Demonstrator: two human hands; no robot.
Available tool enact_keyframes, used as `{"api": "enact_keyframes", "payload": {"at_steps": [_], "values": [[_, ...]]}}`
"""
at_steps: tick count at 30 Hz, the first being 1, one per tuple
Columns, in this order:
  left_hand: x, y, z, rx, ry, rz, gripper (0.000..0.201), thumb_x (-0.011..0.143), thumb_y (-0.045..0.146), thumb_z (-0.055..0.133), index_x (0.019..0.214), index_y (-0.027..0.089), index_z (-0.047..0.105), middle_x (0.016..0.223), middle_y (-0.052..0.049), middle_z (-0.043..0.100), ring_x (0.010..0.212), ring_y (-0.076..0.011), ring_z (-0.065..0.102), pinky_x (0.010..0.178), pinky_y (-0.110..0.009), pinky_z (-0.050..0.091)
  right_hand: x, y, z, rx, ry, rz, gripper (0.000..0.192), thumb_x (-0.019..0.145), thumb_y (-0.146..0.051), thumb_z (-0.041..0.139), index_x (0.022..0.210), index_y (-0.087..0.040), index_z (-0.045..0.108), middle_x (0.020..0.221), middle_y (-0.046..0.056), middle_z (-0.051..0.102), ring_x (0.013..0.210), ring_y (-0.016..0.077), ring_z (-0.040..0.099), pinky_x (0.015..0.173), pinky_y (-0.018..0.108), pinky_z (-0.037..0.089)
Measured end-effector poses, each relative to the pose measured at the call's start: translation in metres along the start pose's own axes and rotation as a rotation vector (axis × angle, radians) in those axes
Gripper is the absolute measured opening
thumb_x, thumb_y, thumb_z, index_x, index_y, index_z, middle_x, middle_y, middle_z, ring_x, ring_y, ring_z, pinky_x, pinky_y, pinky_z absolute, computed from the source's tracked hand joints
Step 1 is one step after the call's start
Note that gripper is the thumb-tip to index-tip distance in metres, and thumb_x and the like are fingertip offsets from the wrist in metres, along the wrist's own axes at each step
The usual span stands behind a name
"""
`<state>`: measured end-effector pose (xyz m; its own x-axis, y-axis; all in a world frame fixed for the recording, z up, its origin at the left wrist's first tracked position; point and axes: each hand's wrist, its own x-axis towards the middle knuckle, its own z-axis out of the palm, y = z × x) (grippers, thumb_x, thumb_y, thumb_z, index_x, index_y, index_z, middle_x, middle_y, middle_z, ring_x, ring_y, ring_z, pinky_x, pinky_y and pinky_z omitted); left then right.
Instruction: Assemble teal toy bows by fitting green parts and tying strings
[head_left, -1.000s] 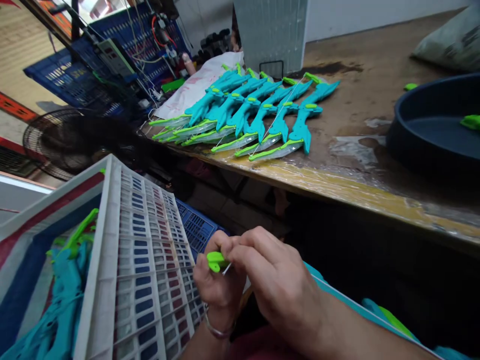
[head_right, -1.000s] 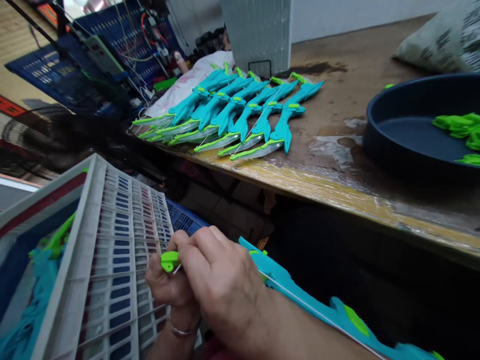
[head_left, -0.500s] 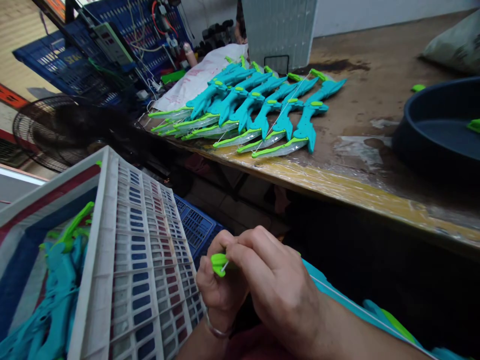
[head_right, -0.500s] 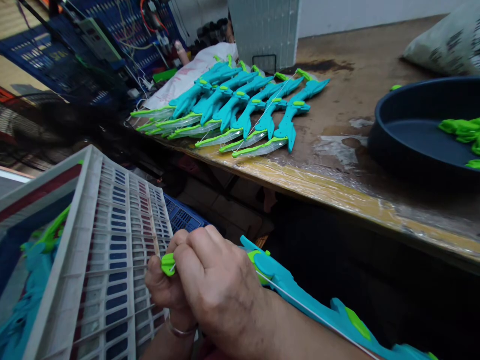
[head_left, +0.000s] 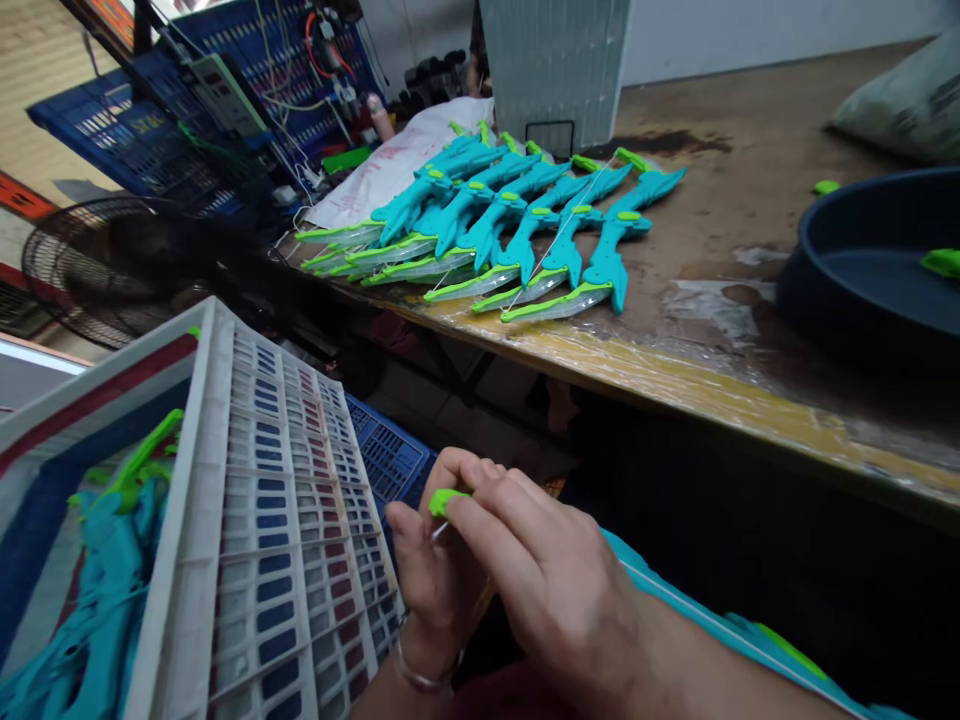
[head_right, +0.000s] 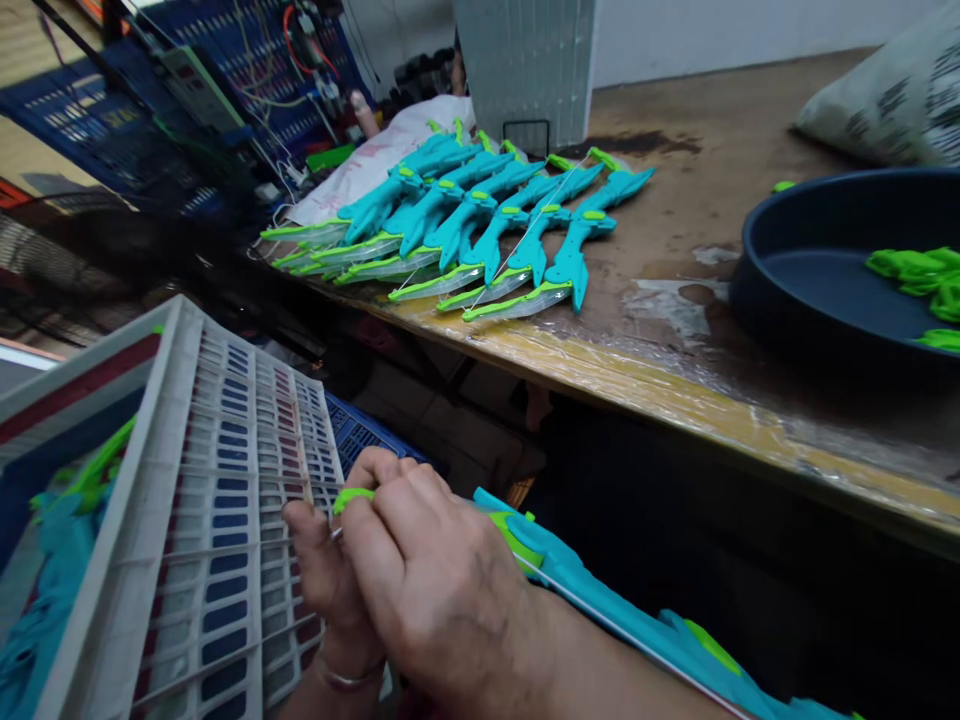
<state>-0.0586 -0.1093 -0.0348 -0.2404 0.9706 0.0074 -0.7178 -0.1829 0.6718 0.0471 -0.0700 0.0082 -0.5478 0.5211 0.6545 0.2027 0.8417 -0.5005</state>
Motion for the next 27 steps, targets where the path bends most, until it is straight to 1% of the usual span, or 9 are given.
{"api": "enact_keyframes", "payload": {"at_steps": [3, 6, 10, 12, 14, 17, 19, 23, 27], "values": [[-0.005, 0.006, 0.004, 0.082, 0.014, -0.074, 0.067, 0.085, 0.081, 0.049, 0.110, 0.021, 0.064, 0.090, -0.004, 0.057, 0.084, -0.0204, 0.058, 0.085, -0.036, 0.054, 0.002, 0.008, -0.007, -0.085, -0.016, -0.117, 0.029, 0.105, -0.012, 0.037, 0.106, -0.005, 0.065, 0.089, 0.011, 0.064, 0.080, 0.0184, 0.056, 0.068, 0.028, 0.052], [-0.013, 0.010, 0.001, 0.180, -0.008, -0.164, 0.079, 0.077, 0.086, 0.049, 0.126, 0.025, 0.062, 0.101, -0.007, 0.061, 0.090, -0.0233, 0.062, 0.083, -0.036, 0.057, 0.004, 0.016, -0.009, -0.207, 0.052, -0.176, 0.026, 0.103, -0.013, 0.040, 0.099, -0.005, 0.064, 0.082, 0.010, 0.061, 0.073, 0.0188, 0.053, 0.058, 0.029, 0.045], [-0.018, 0.012, -0.004, 0.382, 0.062, -0.147, 0.042, 0.093, 0.051, 0.064, 0.133, 0.037, 0.060, 0.119, -0.004, 0.064, 0.091, -0.0163, 0.064, 0.083, -0.026, 0.056, 0.006, 0.024, -0.006, -0.186, 0.051, -0.160, 0.026, 0.100, -0.011, 0.039, 0.088, -0.011, 0.062, 0.076, 0.007, 0.055, 0.069, 0.0188, 0.048, 0.057, 0.032, 0.040], [-0.016, 0.012, -0.002, 0.486, 0.109, -0.088, 0.040, 0.096, 0.037, 0.065, 0.135, 0.039, 0.059, 0.117, -0.002, 0.066, 0.083, -0.0125, 0.064, 0.078, -0.022, 0.055, 0.009, 0.025, -0.010, -0.135, 0.069, -0.187, 0.025, 0.100, -0.012, 0.039, 0.086, -0.012, 0.060, 0.078, 0.008, 0.057, 0.071, 0.0200, 0.049, 0.062, 0.035, 0.042], [-0.014, 0.014, 0.002, 0.529, 0.132, -0.023, 0.042, 0.098, 0.038, 0.062, 0.139, 0.038, 0.057, 0.104, -0.002, 0.068, 0.074, -0.0114, 0.063, 0.070, -0.020, 0.055, 0.014, 0.023, -0.021, -0.075, 0.106, -0.137, 0.021, 0.100, -0.012, 0.041, 0.089, -0.014, 0.059, 0.081, 0.007, 0.060, 0.074, 0.0194, 0.053, 0.067, 0.035, 0.046], [-0.008, 0.018, 0.009, 0.588, 0.113, 0.061, 0.027, 0.099, 0.035, 0.061, 0.125, 0.033, 0.067, 0.083, 0.000, 0.066, 0.072, -0.0123, 0.062, 0.063, -0.018, 0.052, 0.022, 0.020, -0.041, 0.013, 0.212, 0.055, 0.014, 0.100, -0.011, 0.047, 0.093, -0.018, 0.057, 0.082, 0.003, 0.062, 0.076, 0.0147, 0.058, 0.069, 0.028, 0.048], [-0.003, 0.020, 0.010, 0.620, 0.073, 0.105, 0.015, 0.097, 0.032, 0.063, 0.109, 0.029, 0.072, 0.085, -0.002, 0.066, 0.076, -0.0135, 0.063, 0.060, -0.017, 0.050, 0.025, 0.021, -0.047, 0.069, 0.243, 0.111, 0.013, 0.099, -0.010, 0.049, 0.093, -0.019, 0.056, 0.081, 0.002, 0.062, 0.074, 0.0124, 0.059, 0.068, 0.025, 0.048], [0.003, 0.021, 0.006, 0.623, 0.036, 0.148, 0.006, 0.095, 0.025, 0.066, 0.092, 0.023, 0.071, 0.092, -0.002, 0.064, 0.080, -0.0138, 0.062, 0.064, -0.018, 0.049, 0.019, 0.024, -0.036, 0.173, 0.152, 0.019, 0.014, 0.098, -0.007, 0.048, 0.092, -0.016, 0.056, 0.081, 0.003, 0.063, 0.075, 0.0132, 0.058, 0.069, 0.025, 0.050], [0.006, 0.016, 0.004, 0.540, 0.094, 0.096, 0.007, 0.090, 0.026, 0.071, 0.086, 0.021, 0.071, 0.084, -0.001, 0.062, 0.076, -0.0141, 0.059, 0.070, -0.022, 0.050, 0.011, 0.025, -0.020, 0.227, 0.089, -0.007, 0.015, 0.100, -0.008, 0.049, 0.093, -0.015, 0.061, 0.100, 0.009, 0.069, 0.090, 0.0166, 0.061, 0.080, 0.030, 0.054]]}}
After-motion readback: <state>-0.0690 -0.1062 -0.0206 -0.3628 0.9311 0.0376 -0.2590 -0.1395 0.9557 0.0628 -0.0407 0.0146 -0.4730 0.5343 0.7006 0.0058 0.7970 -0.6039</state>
